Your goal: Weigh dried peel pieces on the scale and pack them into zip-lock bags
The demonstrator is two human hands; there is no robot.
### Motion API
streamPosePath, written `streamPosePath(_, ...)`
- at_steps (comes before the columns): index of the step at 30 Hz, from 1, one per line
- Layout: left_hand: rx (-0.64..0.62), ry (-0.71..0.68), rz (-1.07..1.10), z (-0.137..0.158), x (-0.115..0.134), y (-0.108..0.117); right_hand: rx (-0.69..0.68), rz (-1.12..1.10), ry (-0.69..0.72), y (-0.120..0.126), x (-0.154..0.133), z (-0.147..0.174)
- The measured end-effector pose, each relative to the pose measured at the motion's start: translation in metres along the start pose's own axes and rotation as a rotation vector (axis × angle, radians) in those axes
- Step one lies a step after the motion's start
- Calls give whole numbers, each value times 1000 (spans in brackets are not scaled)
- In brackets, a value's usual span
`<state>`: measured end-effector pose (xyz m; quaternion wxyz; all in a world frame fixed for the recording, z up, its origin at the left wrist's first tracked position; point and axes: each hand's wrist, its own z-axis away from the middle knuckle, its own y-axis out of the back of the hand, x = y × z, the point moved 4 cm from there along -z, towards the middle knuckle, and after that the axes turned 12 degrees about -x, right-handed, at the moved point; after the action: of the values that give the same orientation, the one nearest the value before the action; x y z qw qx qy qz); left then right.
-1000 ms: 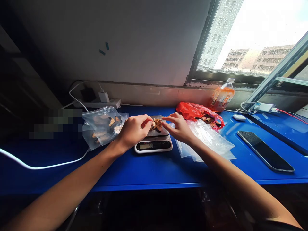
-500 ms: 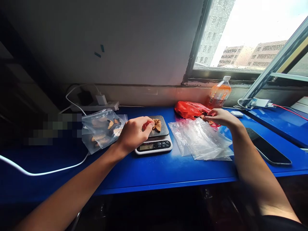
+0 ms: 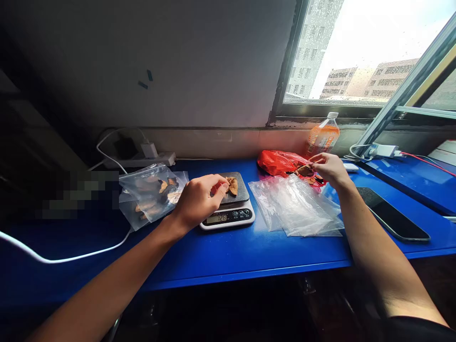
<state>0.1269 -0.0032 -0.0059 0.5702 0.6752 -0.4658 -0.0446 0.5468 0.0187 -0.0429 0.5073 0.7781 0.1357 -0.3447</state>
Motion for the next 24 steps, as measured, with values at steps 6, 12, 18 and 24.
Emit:
streamPosePath(6, 14, -17, -17, 0, -1, 0, 23, -625, -19, -6, 2, -6)
streamPosePath(12, 16, -32, -23, 0, 2, 1, -133, -155, -15, -18, 2, -6)
streamPosePath(18, 17, -53, -30, 2, 5, 1, -172, 341, -85, -24, 9, -9)
streamPosePath(24, -2, -60, -34, 2, 5, -1, -258, 424, -73, -37, 4, -13)
